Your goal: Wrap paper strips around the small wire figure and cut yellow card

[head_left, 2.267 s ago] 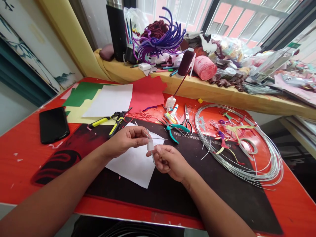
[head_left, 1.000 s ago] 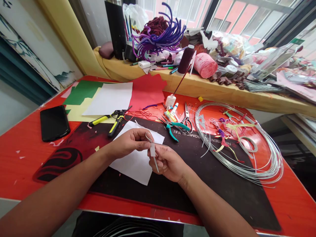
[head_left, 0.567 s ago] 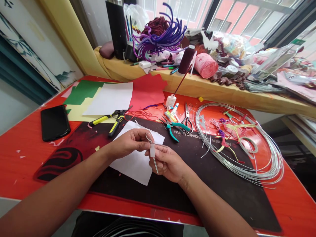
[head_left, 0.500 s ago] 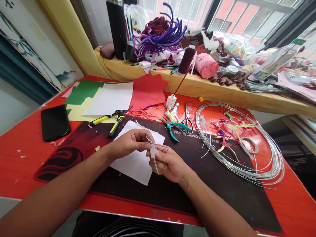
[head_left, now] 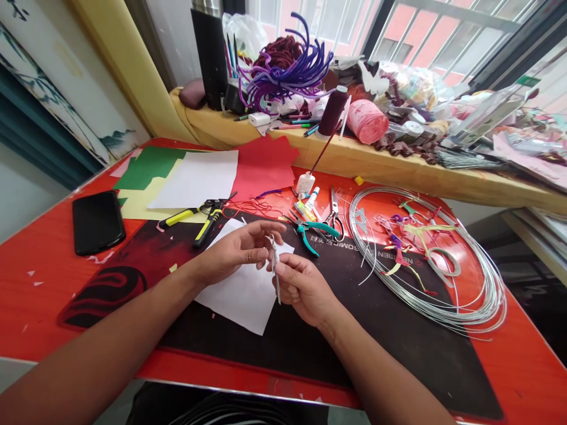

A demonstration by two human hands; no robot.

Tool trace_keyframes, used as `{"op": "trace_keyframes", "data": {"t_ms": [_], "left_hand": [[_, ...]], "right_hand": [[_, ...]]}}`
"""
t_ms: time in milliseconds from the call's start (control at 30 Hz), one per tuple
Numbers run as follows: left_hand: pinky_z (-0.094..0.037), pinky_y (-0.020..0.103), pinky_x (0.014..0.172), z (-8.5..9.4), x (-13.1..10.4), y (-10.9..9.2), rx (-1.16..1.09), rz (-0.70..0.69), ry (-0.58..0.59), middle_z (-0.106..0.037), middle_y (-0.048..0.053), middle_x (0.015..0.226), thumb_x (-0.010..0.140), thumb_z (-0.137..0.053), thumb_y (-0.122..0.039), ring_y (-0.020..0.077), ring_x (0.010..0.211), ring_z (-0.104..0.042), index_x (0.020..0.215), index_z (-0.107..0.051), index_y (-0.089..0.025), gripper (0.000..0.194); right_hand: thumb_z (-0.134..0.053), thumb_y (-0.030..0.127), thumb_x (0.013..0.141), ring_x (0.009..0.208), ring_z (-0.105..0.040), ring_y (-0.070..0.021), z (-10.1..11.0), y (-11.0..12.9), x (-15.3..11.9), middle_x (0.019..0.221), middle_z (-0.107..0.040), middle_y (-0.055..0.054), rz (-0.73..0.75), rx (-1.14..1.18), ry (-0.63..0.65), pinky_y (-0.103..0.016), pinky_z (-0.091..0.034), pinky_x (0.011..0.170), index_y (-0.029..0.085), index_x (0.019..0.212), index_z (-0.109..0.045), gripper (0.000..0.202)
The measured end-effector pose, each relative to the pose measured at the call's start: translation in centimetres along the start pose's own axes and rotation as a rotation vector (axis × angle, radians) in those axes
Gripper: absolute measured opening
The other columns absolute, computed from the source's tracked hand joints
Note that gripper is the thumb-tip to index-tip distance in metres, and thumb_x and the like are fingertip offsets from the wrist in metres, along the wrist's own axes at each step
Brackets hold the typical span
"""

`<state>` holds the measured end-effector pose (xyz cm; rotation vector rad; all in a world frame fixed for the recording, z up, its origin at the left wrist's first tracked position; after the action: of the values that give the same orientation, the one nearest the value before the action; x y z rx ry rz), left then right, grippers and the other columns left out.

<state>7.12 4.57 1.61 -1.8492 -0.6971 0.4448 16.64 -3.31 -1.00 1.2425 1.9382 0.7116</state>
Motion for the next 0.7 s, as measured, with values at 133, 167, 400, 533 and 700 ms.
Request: {"op": "trace_keyframes", "data": {"t_ms": [133, 167, 400, 533, 700], "left_hand": [[-0.051, 0.025, 0.066, 2.0, 0.0, 0.1, 0.045, 0.041, -0.191, -0.068, 0.007, 0.112, 0.083, -0.092, -0.037, 0.0149, 0.083, -0.066, 0.122, -0.071, -0.021, 0.047], [-0.049, 0.025, 0.065, 2.3, 0.0, 0.3, 0.077, 0.075, -0.201, -0.068, 0.005, 0.105, 0.083, -0.091, -0.037, 0.0138, 0.079, -0.064, 0.117, -0.071, -0.019, 0.043], [-0.046, 0.027, 0.064, 0.7, 0.0, 0.8, 0.282, 0.157, -0.074, -0.067, 0.001, 0.085, 0.086, -0.086, -0.044, 0.0131, 0.070, -0.057, 0.107, -0.072, -0.016, 0.038], [-0.046, 0.027, 0.064, 0.3, -0.1, 1.1, 0.311, 0.174, -0.062, -0.065, 0.000, 0.087, 0.086, -0.085, -0.049, 0.0138, 0.072, -0.058, 0.104, -0.068, -0.018, 0.040], [-0.051, 0.029, 0.069, 0.1, -0.1, 1.3, 0.285, 0.162, -0.041, -0.065, 0.001, 0.092, 0.084, -0.086, -0.049, 0.0152, 0.077, -0.060, 0.103, -0.066, -0.019, 0.041]], "right_hand": [[-0.094, 0.049, 0.076, 0.044, -0.019, -0.0051, 1.5, 1.0, 0.1, 0.049, -0.038, 0.013, 0.130, -0.079, -0.173, -0.024, -0.013, 0.045, 0.020, 0.085, -0.068, 0.041], [-0.094, 0.050, 0.075, 0.044, -0.020, -0.0052, 1.8, 1.2, 0.1, 0.050, -0.038, 0.013, 0.154, -0.102, -0.210, -0.024, -0.013, 0.045, 0.020, 0.085, -0.068, 0.041], [-0.087, 0.059, 0.080, 0.047, -0.023, -0.0077, 3.1, 1.7, 0.0, 0.051, -0.036, 0.012, 0.228, -0.321, -0.318, -0.026, -0.017, 0.047, 0.019, 0.088, -0.071, 0.044], [-0.084, 0.060, 0.082, 0.050, -0.029, -0.0095, 3.0, 1.9, -0.1, 0.055, -0.040, 0.009, 0.250, -0.435, -0.342, -0.027, -0.021, 0.048, 0.019, 0.085, -0.070, 0.043], [-0.081, 0.060, 0.084, 0.053, -0.029, -0.0109, 3.0, 2.3, -0.3, 0.058, -0.039, 0.008, 0.267, -0.530, -0.371, -0.027, -0.023, 0.051, 0.020, 0.084, -0.068, 0.042]]}}
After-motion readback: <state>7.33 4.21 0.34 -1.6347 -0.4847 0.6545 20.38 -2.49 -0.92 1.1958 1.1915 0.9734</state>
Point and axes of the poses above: each hand's wrist, its own x-axis towards the middle knuckle, its own z-axis out of the back of the hand, y = z × x, the point moved 8 cm from there along x, towards the middle knuckle
